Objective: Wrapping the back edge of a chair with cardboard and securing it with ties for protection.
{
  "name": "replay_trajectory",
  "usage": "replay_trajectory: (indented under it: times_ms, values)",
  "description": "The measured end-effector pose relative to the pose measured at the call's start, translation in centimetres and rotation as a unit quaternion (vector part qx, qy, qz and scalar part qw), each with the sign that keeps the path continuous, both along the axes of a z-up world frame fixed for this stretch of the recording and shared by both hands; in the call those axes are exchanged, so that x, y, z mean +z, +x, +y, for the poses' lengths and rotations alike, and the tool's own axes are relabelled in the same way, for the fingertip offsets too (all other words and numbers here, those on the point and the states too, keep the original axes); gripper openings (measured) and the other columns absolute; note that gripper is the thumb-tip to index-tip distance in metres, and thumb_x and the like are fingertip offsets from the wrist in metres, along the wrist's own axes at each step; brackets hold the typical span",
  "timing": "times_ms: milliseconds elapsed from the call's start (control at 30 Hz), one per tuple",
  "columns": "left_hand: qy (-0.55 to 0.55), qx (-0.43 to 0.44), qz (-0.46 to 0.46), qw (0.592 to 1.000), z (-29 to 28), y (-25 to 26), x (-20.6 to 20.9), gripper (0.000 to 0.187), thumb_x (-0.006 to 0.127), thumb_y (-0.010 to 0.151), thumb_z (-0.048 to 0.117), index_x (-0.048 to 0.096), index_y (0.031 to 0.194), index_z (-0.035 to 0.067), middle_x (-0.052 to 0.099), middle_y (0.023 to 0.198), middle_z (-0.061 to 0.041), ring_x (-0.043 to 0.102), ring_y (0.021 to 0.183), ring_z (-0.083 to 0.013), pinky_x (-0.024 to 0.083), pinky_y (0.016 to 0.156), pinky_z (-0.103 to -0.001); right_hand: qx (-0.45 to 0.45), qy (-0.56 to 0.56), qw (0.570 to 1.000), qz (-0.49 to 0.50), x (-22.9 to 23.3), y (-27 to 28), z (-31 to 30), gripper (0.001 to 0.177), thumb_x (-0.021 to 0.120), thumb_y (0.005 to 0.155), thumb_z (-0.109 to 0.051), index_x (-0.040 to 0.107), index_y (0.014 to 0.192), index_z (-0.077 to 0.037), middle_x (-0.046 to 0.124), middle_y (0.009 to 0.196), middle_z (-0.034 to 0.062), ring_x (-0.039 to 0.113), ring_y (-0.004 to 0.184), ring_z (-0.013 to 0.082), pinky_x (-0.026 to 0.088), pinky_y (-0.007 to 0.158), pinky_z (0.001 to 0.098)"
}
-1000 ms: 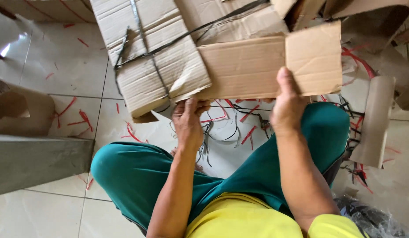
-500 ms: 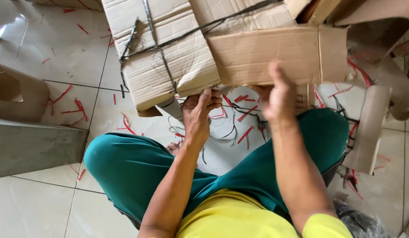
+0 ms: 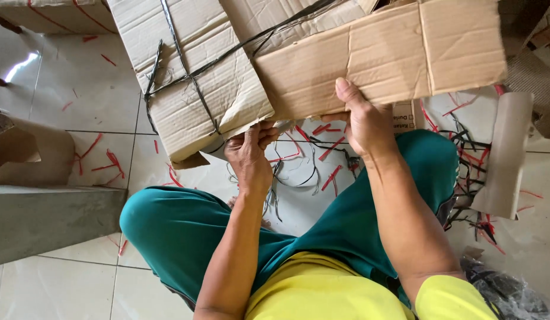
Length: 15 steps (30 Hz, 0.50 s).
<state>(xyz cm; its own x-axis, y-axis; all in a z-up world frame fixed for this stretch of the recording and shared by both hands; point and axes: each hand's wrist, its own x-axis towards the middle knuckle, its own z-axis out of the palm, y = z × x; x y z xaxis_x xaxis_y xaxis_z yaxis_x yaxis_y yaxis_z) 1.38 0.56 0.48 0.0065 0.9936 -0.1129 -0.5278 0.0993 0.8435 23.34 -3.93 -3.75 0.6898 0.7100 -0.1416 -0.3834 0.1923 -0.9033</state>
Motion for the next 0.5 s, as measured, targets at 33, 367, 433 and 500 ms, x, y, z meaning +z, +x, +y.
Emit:
replay_trajectory:
  times_ms: [33, 367, 433, 500]
  values:
    - [-0.001, 0.000, 0.000, 1.000, 0.0, 0.0, -0.1, 0.015, 0.068, 0.095, 0.005, 0.073, 0.085, -0.005, 0.076, 0.080, -0.021, 0.077, 0.065, -0.0240, 0.066, 0.063, -0.033, 0.000, -0.001, 1.000, 0.000, 0.5, 0.1, -0.4, 0.028, 0.078, 0.093, -0.016, 0.068, 0.118, -0.010, 0.077, 0.102, 0.0206, 0.079, 0.082, 0.0391, 0.068, 0.056, 0.0546]
    - [-0.029, -0.076, 0.042, 0.996, -3.1, 0.6, -0.9, 0.017, 0.071, 0.096, 0.013, 0.074, 0.084, 0.001, 0.075, 0.077, -0.013, 0.073, 0.067, -0.0150, 0.062, 0.066, -0.027, -0.119, 0.019, 0.962, 0.243, 2.5, 1.0, -2.6, 0.040, 0.085, 0.083, -0.028, 0.067, 0.115, -0.014, 0.077, 0.107, 0.0101, 0.079, 0.095, 0.0340, 0.072, 0.078, 0.0512]
    - [-0.025, -0.085, 0.033, 0.996, -3.2, 0.2, -1.2, 0.017, 0.071, 0.096, 0.013, 0.074, 0.085, 0.000, 0.075, 0.078, -0.013, 0.073, 0.068, -0.0158, 0.063, 0.067, -0.028, -0.156, 0.034, 0.940, 0.303, 2.7, 1.8, -3.3, 0.046, 0.085, 0.082, -0.029, 0.065, 0.118, -0.010, 0.076, 0.109, 0.0133, 0.078, 0.098, 0.0363, 0.070, 0.081, 0.0535]
    - [-0.011, -0.103, 0.046, 0.994, -3.2, -0.4, -1.2, 0.012, 0.070, 0.097, 0.010, 0.074, 0.089, 0.001, 0.075, 0.080, -0.013, 0.073, 0.071, -0.0162, 0.062, 0.069, -0.029, -0.226, 0.037, 0.931, 0.285, 1.7, 2.9, -4.3, 0.044, 0.084, 0.082, -0.032, 0.069, 0.116, -0.010, 0.078, 0.113, 0.0137, 0.078, 0.104, 0.0357, 0.067, 0.094, 0.0522]
